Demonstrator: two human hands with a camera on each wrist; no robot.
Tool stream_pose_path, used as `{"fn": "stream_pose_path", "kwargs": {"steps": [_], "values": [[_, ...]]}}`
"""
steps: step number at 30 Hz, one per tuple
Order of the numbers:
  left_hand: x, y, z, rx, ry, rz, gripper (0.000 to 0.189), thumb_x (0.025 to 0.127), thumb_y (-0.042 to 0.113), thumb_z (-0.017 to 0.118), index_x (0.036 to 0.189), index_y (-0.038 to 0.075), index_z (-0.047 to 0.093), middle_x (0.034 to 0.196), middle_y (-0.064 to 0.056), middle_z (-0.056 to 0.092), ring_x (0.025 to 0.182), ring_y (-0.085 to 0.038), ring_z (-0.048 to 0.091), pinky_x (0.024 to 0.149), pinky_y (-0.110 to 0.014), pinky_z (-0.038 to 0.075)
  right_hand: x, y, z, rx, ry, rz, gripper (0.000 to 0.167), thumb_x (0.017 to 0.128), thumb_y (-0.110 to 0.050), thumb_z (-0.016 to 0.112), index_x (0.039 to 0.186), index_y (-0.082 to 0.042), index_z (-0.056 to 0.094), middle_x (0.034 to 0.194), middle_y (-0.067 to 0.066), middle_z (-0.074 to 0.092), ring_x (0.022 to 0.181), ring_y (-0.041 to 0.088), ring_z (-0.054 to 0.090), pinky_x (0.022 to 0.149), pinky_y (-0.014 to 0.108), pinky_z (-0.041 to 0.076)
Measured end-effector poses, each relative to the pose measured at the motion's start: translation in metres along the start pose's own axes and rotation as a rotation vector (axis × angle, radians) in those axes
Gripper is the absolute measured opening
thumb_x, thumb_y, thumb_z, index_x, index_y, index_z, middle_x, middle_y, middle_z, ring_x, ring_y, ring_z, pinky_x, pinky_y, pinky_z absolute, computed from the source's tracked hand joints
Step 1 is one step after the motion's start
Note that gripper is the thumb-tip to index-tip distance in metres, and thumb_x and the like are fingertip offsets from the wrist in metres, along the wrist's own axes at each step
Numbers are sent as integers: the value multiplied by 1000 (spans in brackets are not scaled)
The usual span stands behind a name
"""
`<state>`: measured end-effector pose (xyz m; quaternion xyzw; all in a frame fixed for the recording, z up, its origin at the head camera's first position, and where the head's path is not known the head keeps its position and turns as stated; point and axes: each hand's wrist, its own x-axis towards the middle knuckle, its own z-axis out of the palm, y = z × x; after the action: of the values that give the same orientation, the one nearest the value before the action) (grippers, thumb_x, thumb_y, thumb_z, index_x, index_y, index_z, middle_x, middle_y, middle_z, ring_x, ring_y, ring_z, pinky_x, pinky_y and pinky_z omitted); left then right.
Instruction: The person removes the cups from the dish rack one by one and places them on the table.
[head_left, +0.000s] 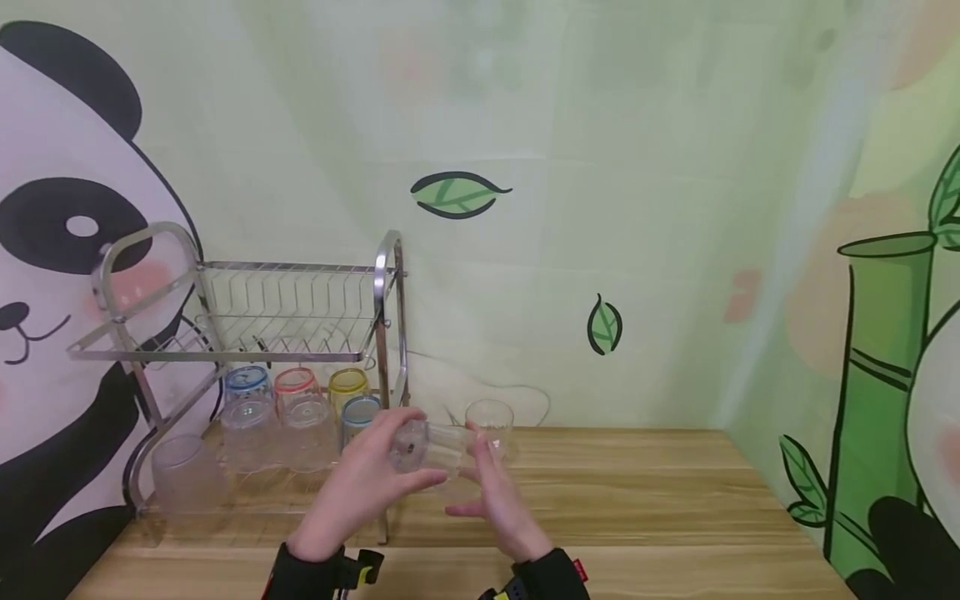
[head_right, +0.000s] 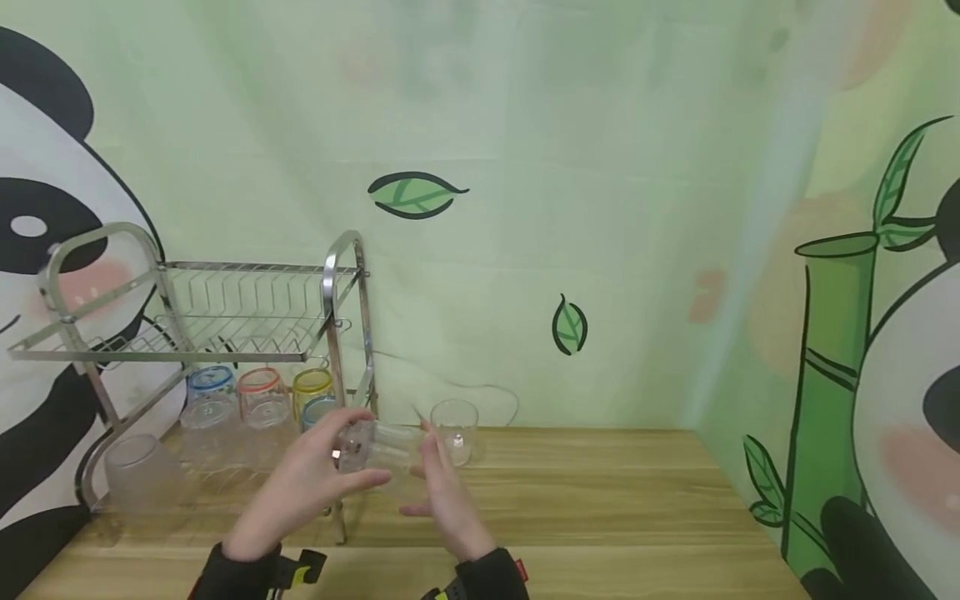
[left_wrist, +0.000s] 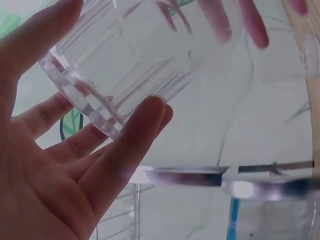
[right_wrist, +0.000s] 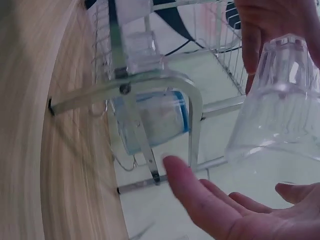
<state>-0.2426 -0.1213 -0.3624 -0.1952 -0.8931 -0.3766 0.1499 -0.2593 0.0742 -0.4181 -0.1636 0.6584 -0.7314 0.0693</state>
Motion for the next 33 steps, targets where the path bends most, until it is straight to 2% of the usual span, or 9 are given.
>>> {"fn": "stream_pose_path", "kwargs": {"steps": [5,8,12,15,19,26,33], "values": [[4,1,13,-30,16,14,76,72,42,85,135,15,52,131,-3,55,109,-23,59,86,-45,52,1,0,2,158,41,0,68,101,-61,25,154,-17,20,148,24,30,120,37,51,77,51,56],[5,2,20,-43,7,28,75,73,42,85,134,15,51,128,-3,55,105,-22,59,82,-42,52,0,1,0,237,83,7,69,100,-63,29,150,-15,26,141,22,37,113,32,55,74,46,57],[5,4,26,-62,-38,63,75,74,37,85,134,13,48,129,-5,53,108,-24,57,85,-43,52,0,0,-3,325,136,43,70,97,-66,34,143,-12,31,138,18,42,110,26,57,71,36,55],[4,5,29,-92,-93,89,73,76,35,84,134,11,47,130,-8,52,111,-25,56,87,-44,51,0,0,-8,344,164,87,69,96,-66,39,139,-13,34,137,15,46,107,23,57,66,30,52],[3,3,31,-106,-148,109,70,77,37,83,132,11,48,129,-9,53,113,-27,54,88,-47,51,-1,0,-14,291,147,126,60,98,-59,42,139,-16,36,134,15,46,103,24,56,60,27,48],[1,0,31,-84,-199,115,74,76,41,82,136,14,48,130,-7,55,107,-23,56,82,-42,52,-2,-10,-26,120,92,84,50,100,-51,46,133,-13,41,126,15,44,98,27,52,60,30,48],[2,-1,27,-144,-267,105,69,80,34,82,136,9,51,121,-6,60,100,-22,60,77,-39,54,-4,-17,-34,43,99,60,46,100,-44,51,132,-10,46,124,17,46,99,32,51,56,30,51]]}}
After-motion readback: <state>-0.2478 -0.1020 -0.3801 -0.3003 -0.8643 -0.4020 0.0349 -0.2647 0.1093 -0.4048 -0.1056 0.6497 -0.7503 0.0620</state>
